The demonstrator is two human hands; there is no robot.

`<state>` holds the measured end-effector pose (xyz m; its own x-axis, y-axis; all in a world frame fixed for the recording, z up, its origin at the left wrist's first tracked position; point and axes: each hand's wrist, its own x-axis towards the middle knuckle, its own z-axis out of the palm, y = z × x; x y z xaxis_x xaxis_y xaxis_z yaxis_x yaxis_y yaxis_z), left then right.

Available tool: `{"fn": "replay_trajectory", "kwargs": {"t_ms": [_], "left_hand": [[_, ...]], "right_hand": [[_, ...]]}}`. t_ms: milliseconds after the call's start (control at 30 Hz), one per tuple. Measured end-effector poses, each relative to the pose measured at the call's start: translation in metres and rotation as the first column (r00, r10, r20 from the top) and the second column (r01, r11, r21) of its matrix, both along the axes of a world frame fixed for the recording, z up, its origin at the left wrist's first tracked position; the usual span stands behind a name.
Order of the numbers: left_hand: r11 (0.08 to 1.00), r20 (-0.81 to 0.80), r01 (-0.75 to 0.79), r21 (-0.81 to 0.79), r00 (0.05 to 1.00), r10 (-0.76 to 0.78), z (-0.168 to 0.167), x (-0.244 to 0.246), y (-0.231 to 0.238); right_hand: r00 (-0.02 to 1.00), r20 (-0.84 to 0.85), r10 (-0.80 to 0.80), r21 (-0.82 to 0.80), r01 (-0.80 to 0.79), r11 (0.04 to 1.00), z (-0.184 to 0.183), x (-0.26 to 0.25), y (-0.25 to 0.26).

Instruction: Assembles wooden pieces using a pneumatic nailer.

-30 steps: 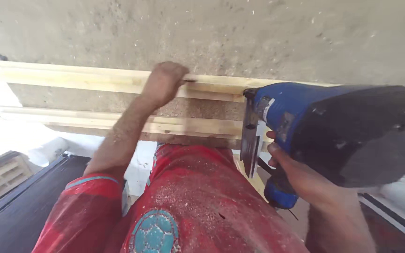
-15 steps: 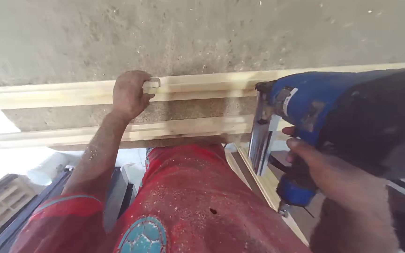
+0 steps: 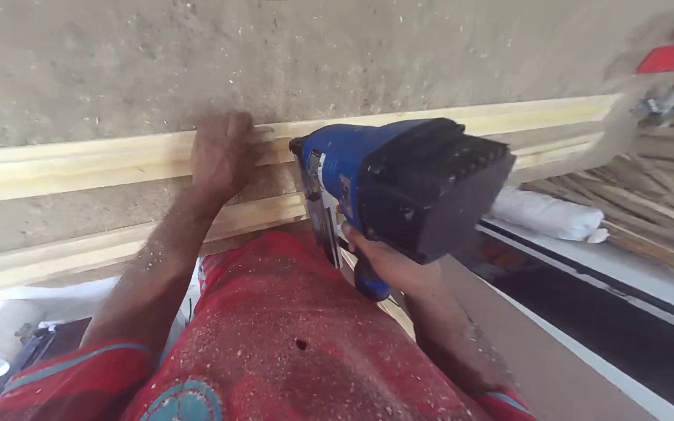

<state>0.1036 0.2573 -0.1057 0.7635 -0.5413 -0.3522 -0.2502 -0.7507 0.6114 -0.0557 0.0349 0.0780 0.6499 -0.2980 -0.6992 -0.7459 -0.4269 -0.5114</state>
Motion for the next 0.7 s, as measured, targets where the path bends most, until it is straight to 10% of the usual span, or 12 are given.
{"fn": "replay_trajectory", "kwargs": {"t_ms": [267, 433, 700], "left_hand": [[0.996, -0.015, 0.064, -0.065, 0.998, -0.065, -0.002, 0.002, -0.001], [0.979, 0.154, 0.123, -0.165, 0.983, -0.097, -0.004, 0.008, 0.023], [0.991, 0.078, -0.032, 0.132, 0.997, 0.022, 0.027, 0.037, 0.2]], "right_hand": [[0.988, -0.093, 0.121, -0.119, -0.132, 0.984, 0.011, 0.017, 0.006], [0.996, 0.063, 0.07, 0.072, -0.074, 0.995, -0.002, 0.007, 0.009], [0.989, 0.054, 0.136, 0.04, -0.139, 0.99, -0.015, -0.016, -0.013]]}}
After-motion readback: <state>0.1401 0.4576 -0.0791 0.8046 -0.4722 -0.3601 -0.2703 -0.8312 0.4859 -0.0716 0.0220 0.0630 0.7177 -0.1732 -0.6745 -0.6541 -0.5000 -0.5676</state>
